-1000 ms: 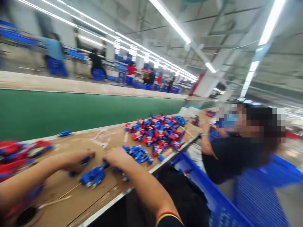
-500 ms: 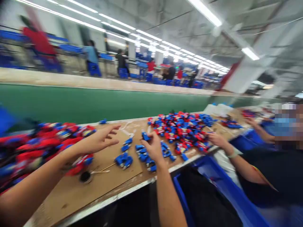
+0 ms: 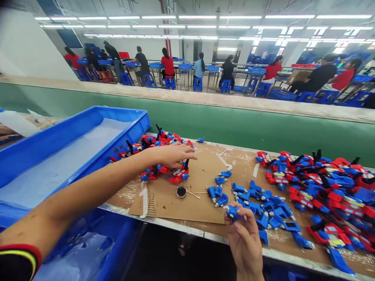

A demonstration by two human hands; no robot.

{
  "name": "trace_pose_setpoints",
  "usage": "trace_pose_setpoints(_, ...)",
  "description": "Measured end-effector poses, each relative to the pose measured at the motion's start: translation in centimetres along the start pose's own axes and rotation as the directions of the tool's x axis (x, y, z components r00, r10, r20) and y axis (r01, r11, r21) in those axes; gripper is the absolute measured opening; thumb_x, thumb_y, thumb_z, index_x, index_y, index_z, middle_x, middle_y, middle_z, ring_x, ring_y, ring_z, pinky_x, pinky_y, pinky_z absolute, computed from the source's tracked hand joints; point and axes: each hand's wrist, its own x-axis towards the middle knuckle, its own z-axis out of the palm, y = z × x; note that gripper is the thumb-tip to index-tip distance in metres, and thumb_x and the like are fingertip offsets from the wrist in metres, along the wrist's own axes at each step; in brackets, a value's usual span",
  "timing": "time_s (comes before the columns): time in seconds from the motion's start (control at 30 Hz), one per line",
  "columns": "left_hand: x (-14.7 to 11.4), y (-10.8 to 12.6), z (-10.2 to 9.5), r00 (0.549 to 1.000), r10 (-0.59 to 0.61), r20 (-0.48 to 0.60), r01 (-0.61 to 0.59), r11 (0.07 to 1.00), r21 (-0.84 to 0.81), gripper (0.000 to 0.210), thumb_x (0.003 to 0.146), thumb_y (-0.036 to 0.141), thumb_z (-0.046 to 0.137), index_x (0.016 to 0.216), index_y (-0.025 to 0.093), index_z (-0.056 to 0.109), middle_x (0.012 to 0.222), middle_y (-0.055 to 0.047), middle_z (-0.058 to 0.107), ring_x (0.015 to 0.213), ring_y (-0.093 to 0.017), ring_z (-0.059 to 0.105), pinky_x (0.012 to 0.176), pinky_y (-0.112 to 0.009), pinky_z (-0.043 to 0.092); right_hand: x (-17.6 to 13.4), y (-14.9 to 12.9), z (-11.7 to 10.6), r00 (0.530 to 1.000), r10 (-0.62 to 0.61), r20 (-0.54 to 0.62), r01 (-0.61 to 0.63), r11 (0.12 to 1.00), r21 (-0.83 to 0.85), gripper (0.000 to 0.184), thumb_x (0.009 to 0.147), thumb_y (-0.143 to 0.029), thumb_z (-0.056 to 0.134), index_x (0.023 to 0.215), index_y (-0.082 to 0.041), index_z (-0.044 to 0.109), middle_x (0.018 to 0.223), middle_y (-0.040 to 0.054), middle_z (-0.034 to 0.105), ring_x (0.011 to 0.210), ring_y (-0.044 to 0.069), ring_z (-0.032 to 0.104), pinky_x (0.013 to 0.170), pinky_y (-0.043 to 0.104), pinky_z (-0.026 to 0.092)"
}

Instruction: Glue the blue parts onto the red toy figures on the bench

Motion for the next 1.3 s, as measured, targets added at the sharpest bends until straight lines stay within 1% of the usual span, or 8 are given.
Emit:
trace_pose_setpoints(0.13, 6.2, 2.0, -0.8, 0.972, 0.051, 0.228, -0.077, 0.991, 0.107, 0.044, 0.066, -0.004, 0.073, 0.1, 0.023, 0.075, 0.111, -0.006, 0.072, 0.111, -0.026, 0.063, 0.101, -0.043, 0.047, -1.6, -0.2, -0.9, 1.0, -0.024, -0.02, 0.023, 0.998, -0.054, 0.019, 0.079, -0.033, 0.082, 0.09, -0.027, 0.068, 0.108, 0.0029, 0.063, 0.083, 0.013, 0.066, 0.072, 0.023, 0.058)
trace_pose_setpoints(0.27, 7.6, 1.5, -0.5, 0.955, 0.0, 0.296, -0.056, 0.981, 0.183, 0.009, 0.081, 0.006, 0.07, 0.075, 0.013, 0.069, 0.079, -0.003, 0.07, 0.08, -0.018, 0.066, 0.082, -0.038, 0.056, -2.8, -0.4, -2.3, 0.994, -0.034, -0.107, 0.021, 0.993, -0.113, 0.027, 0.079, -0.034, 0.083, 0.102, -0.031, 0.069, 0.106, 0.0032, 0.067, 0.085, 0.012, 0.068, 0.073, 0.019, 0.058)
trace_pose_setpoints(0.6, 6.4, -2.1, -4.0, 0.993, -0.069, 0.097, 0.051, 0.983, 0.174, 0.046, 0.071, -0.004, 0.056, 0.108, 0.016, 0.075, 0.105, -0.017, 0.071, 0.086, -0.027, 0.067, 0.072, -0.035, 0.047, -1.4, 0.7, -1.2, 0.999, 0.042, -0.034, -0.046, 0.989, -0.142, 0.038, 0.078, -0.036, 0.084, 0.112, -0.031, 0.068, 0.098, 0.0029, 0.069, 0.085, 0.013, 0.068, 0.072, 0.019, 0.058)
trace_pose_setpoints(0.7, 4.4, -2.3, -7.5, 0.993, -0.114, 0.02, 0.11, 0.98, 0.167, 0.05, 0.076, -0.001, 0.053, 0.117, 0.019, 0.072, 0.107, -0.015, 0.07, 0.085, -0.026, 0.066, 0.071, -0.036, 0.045, -1.2, 1.1, -1.3, 0.999, 0.045, 0.004, -0.043, 0.986, -0.162, 0.038, 0.078, -0.036, 0.084, 0.112, -0.032, 0.068, 0.099, 0.0037, 0.07, 0.086, 0.016, 0.069, 0.074, 0.022, 0.059)
trace_pose_setpoints(0.83, -4.5, -0.8, -10.0, 0.954, -0.196, -0.225, 0.227, 0.966, 0.125, 0.053, 0.082, 0.0, 0.046, 0.127, 0.022, 0.065, 0.089, -0.009, 0.068, 0.077, -0.02, 0.062, 0.066, -0.032, 0.039, -0.3, 1.6, -0.9, 0.999, 0.041, 0.036, -0.033, 0.982, -0.186, 0.039, 0.077, -0.037, 0.085, 0.111, -0.032, 0.069, 0.098, 0.0039, 0.073, 0.087, 0.016, 0.07, 0.073, 0.022, 0.059)
trace_pose_setpoints(0.93, -13.2, 2.9, -7.1, 0.847, -0.368, -0.384, 0.431, 0.898, 0.088, 0.063, 0.082, 0.001, 0.041, 0.137, 0.029, 0.056, 0.081, -0.004, 0.066, 0.068, -0.019, 0.059, 0.06, -0.03, 0.033, 1.0, 1.7, 1.0, 0.993, -0.019, 0.113, 0.049, 0.962, -0.269, 0.035, 0.077, -0.033, 0.085, 0.108, -0.03, 0.069, 0.101, 0.0035, 0.073, 0.088, 0.014, 0.07, 0.073, 0.017, 0.057)
trace_pose_setpoints(1.07, -20.3, 7.9, 1.5, 0.702, -0.542, -0.462, 0.636, 0.769, 0.066, 0.055, 0.088, 0.006, 0.036, 0.138, 0.022, 0.052, 0.082, -0.004, 0.07, 0.067, -0.023, 0.063, 0.054, -0.031, 0.029, 3.1, 1.4, 4.7, 0.922, -0.071, 0.38, 0.248, 0.863, -0.441, 0.03, 0.081, -0.027, 0.081, 0.108, -0.028, 0.069, 0.105, 0.0047, 0.072, 0.096, 0.017, 0.069, 0.08, 0.024, 0.058)
trace_pose_setpoints(1.3, -16.7, 7.9, 10.7, 0.805, -0.32, -0.5, 0.483, 0.842, 0.24, 0.038, 0.092, 0.001, 0.04, 0.119, 0.018, 0.061, 0.067, 0.0, 0.062, 0.056, -0.018, 0.058, 0.052, -0.032, 0.035, 6.5, 1.2, 8.9, 0.735, 0.028, 0.677, 0.57, 0.516, -0.64, 0.029, 0.091, -0.031, 0.071, 0.119, -0.028, 0.064, 0.1, 0.003, 0.068, 0.085, 0.018, 0.064, 0.075, 0.031, 0.054)
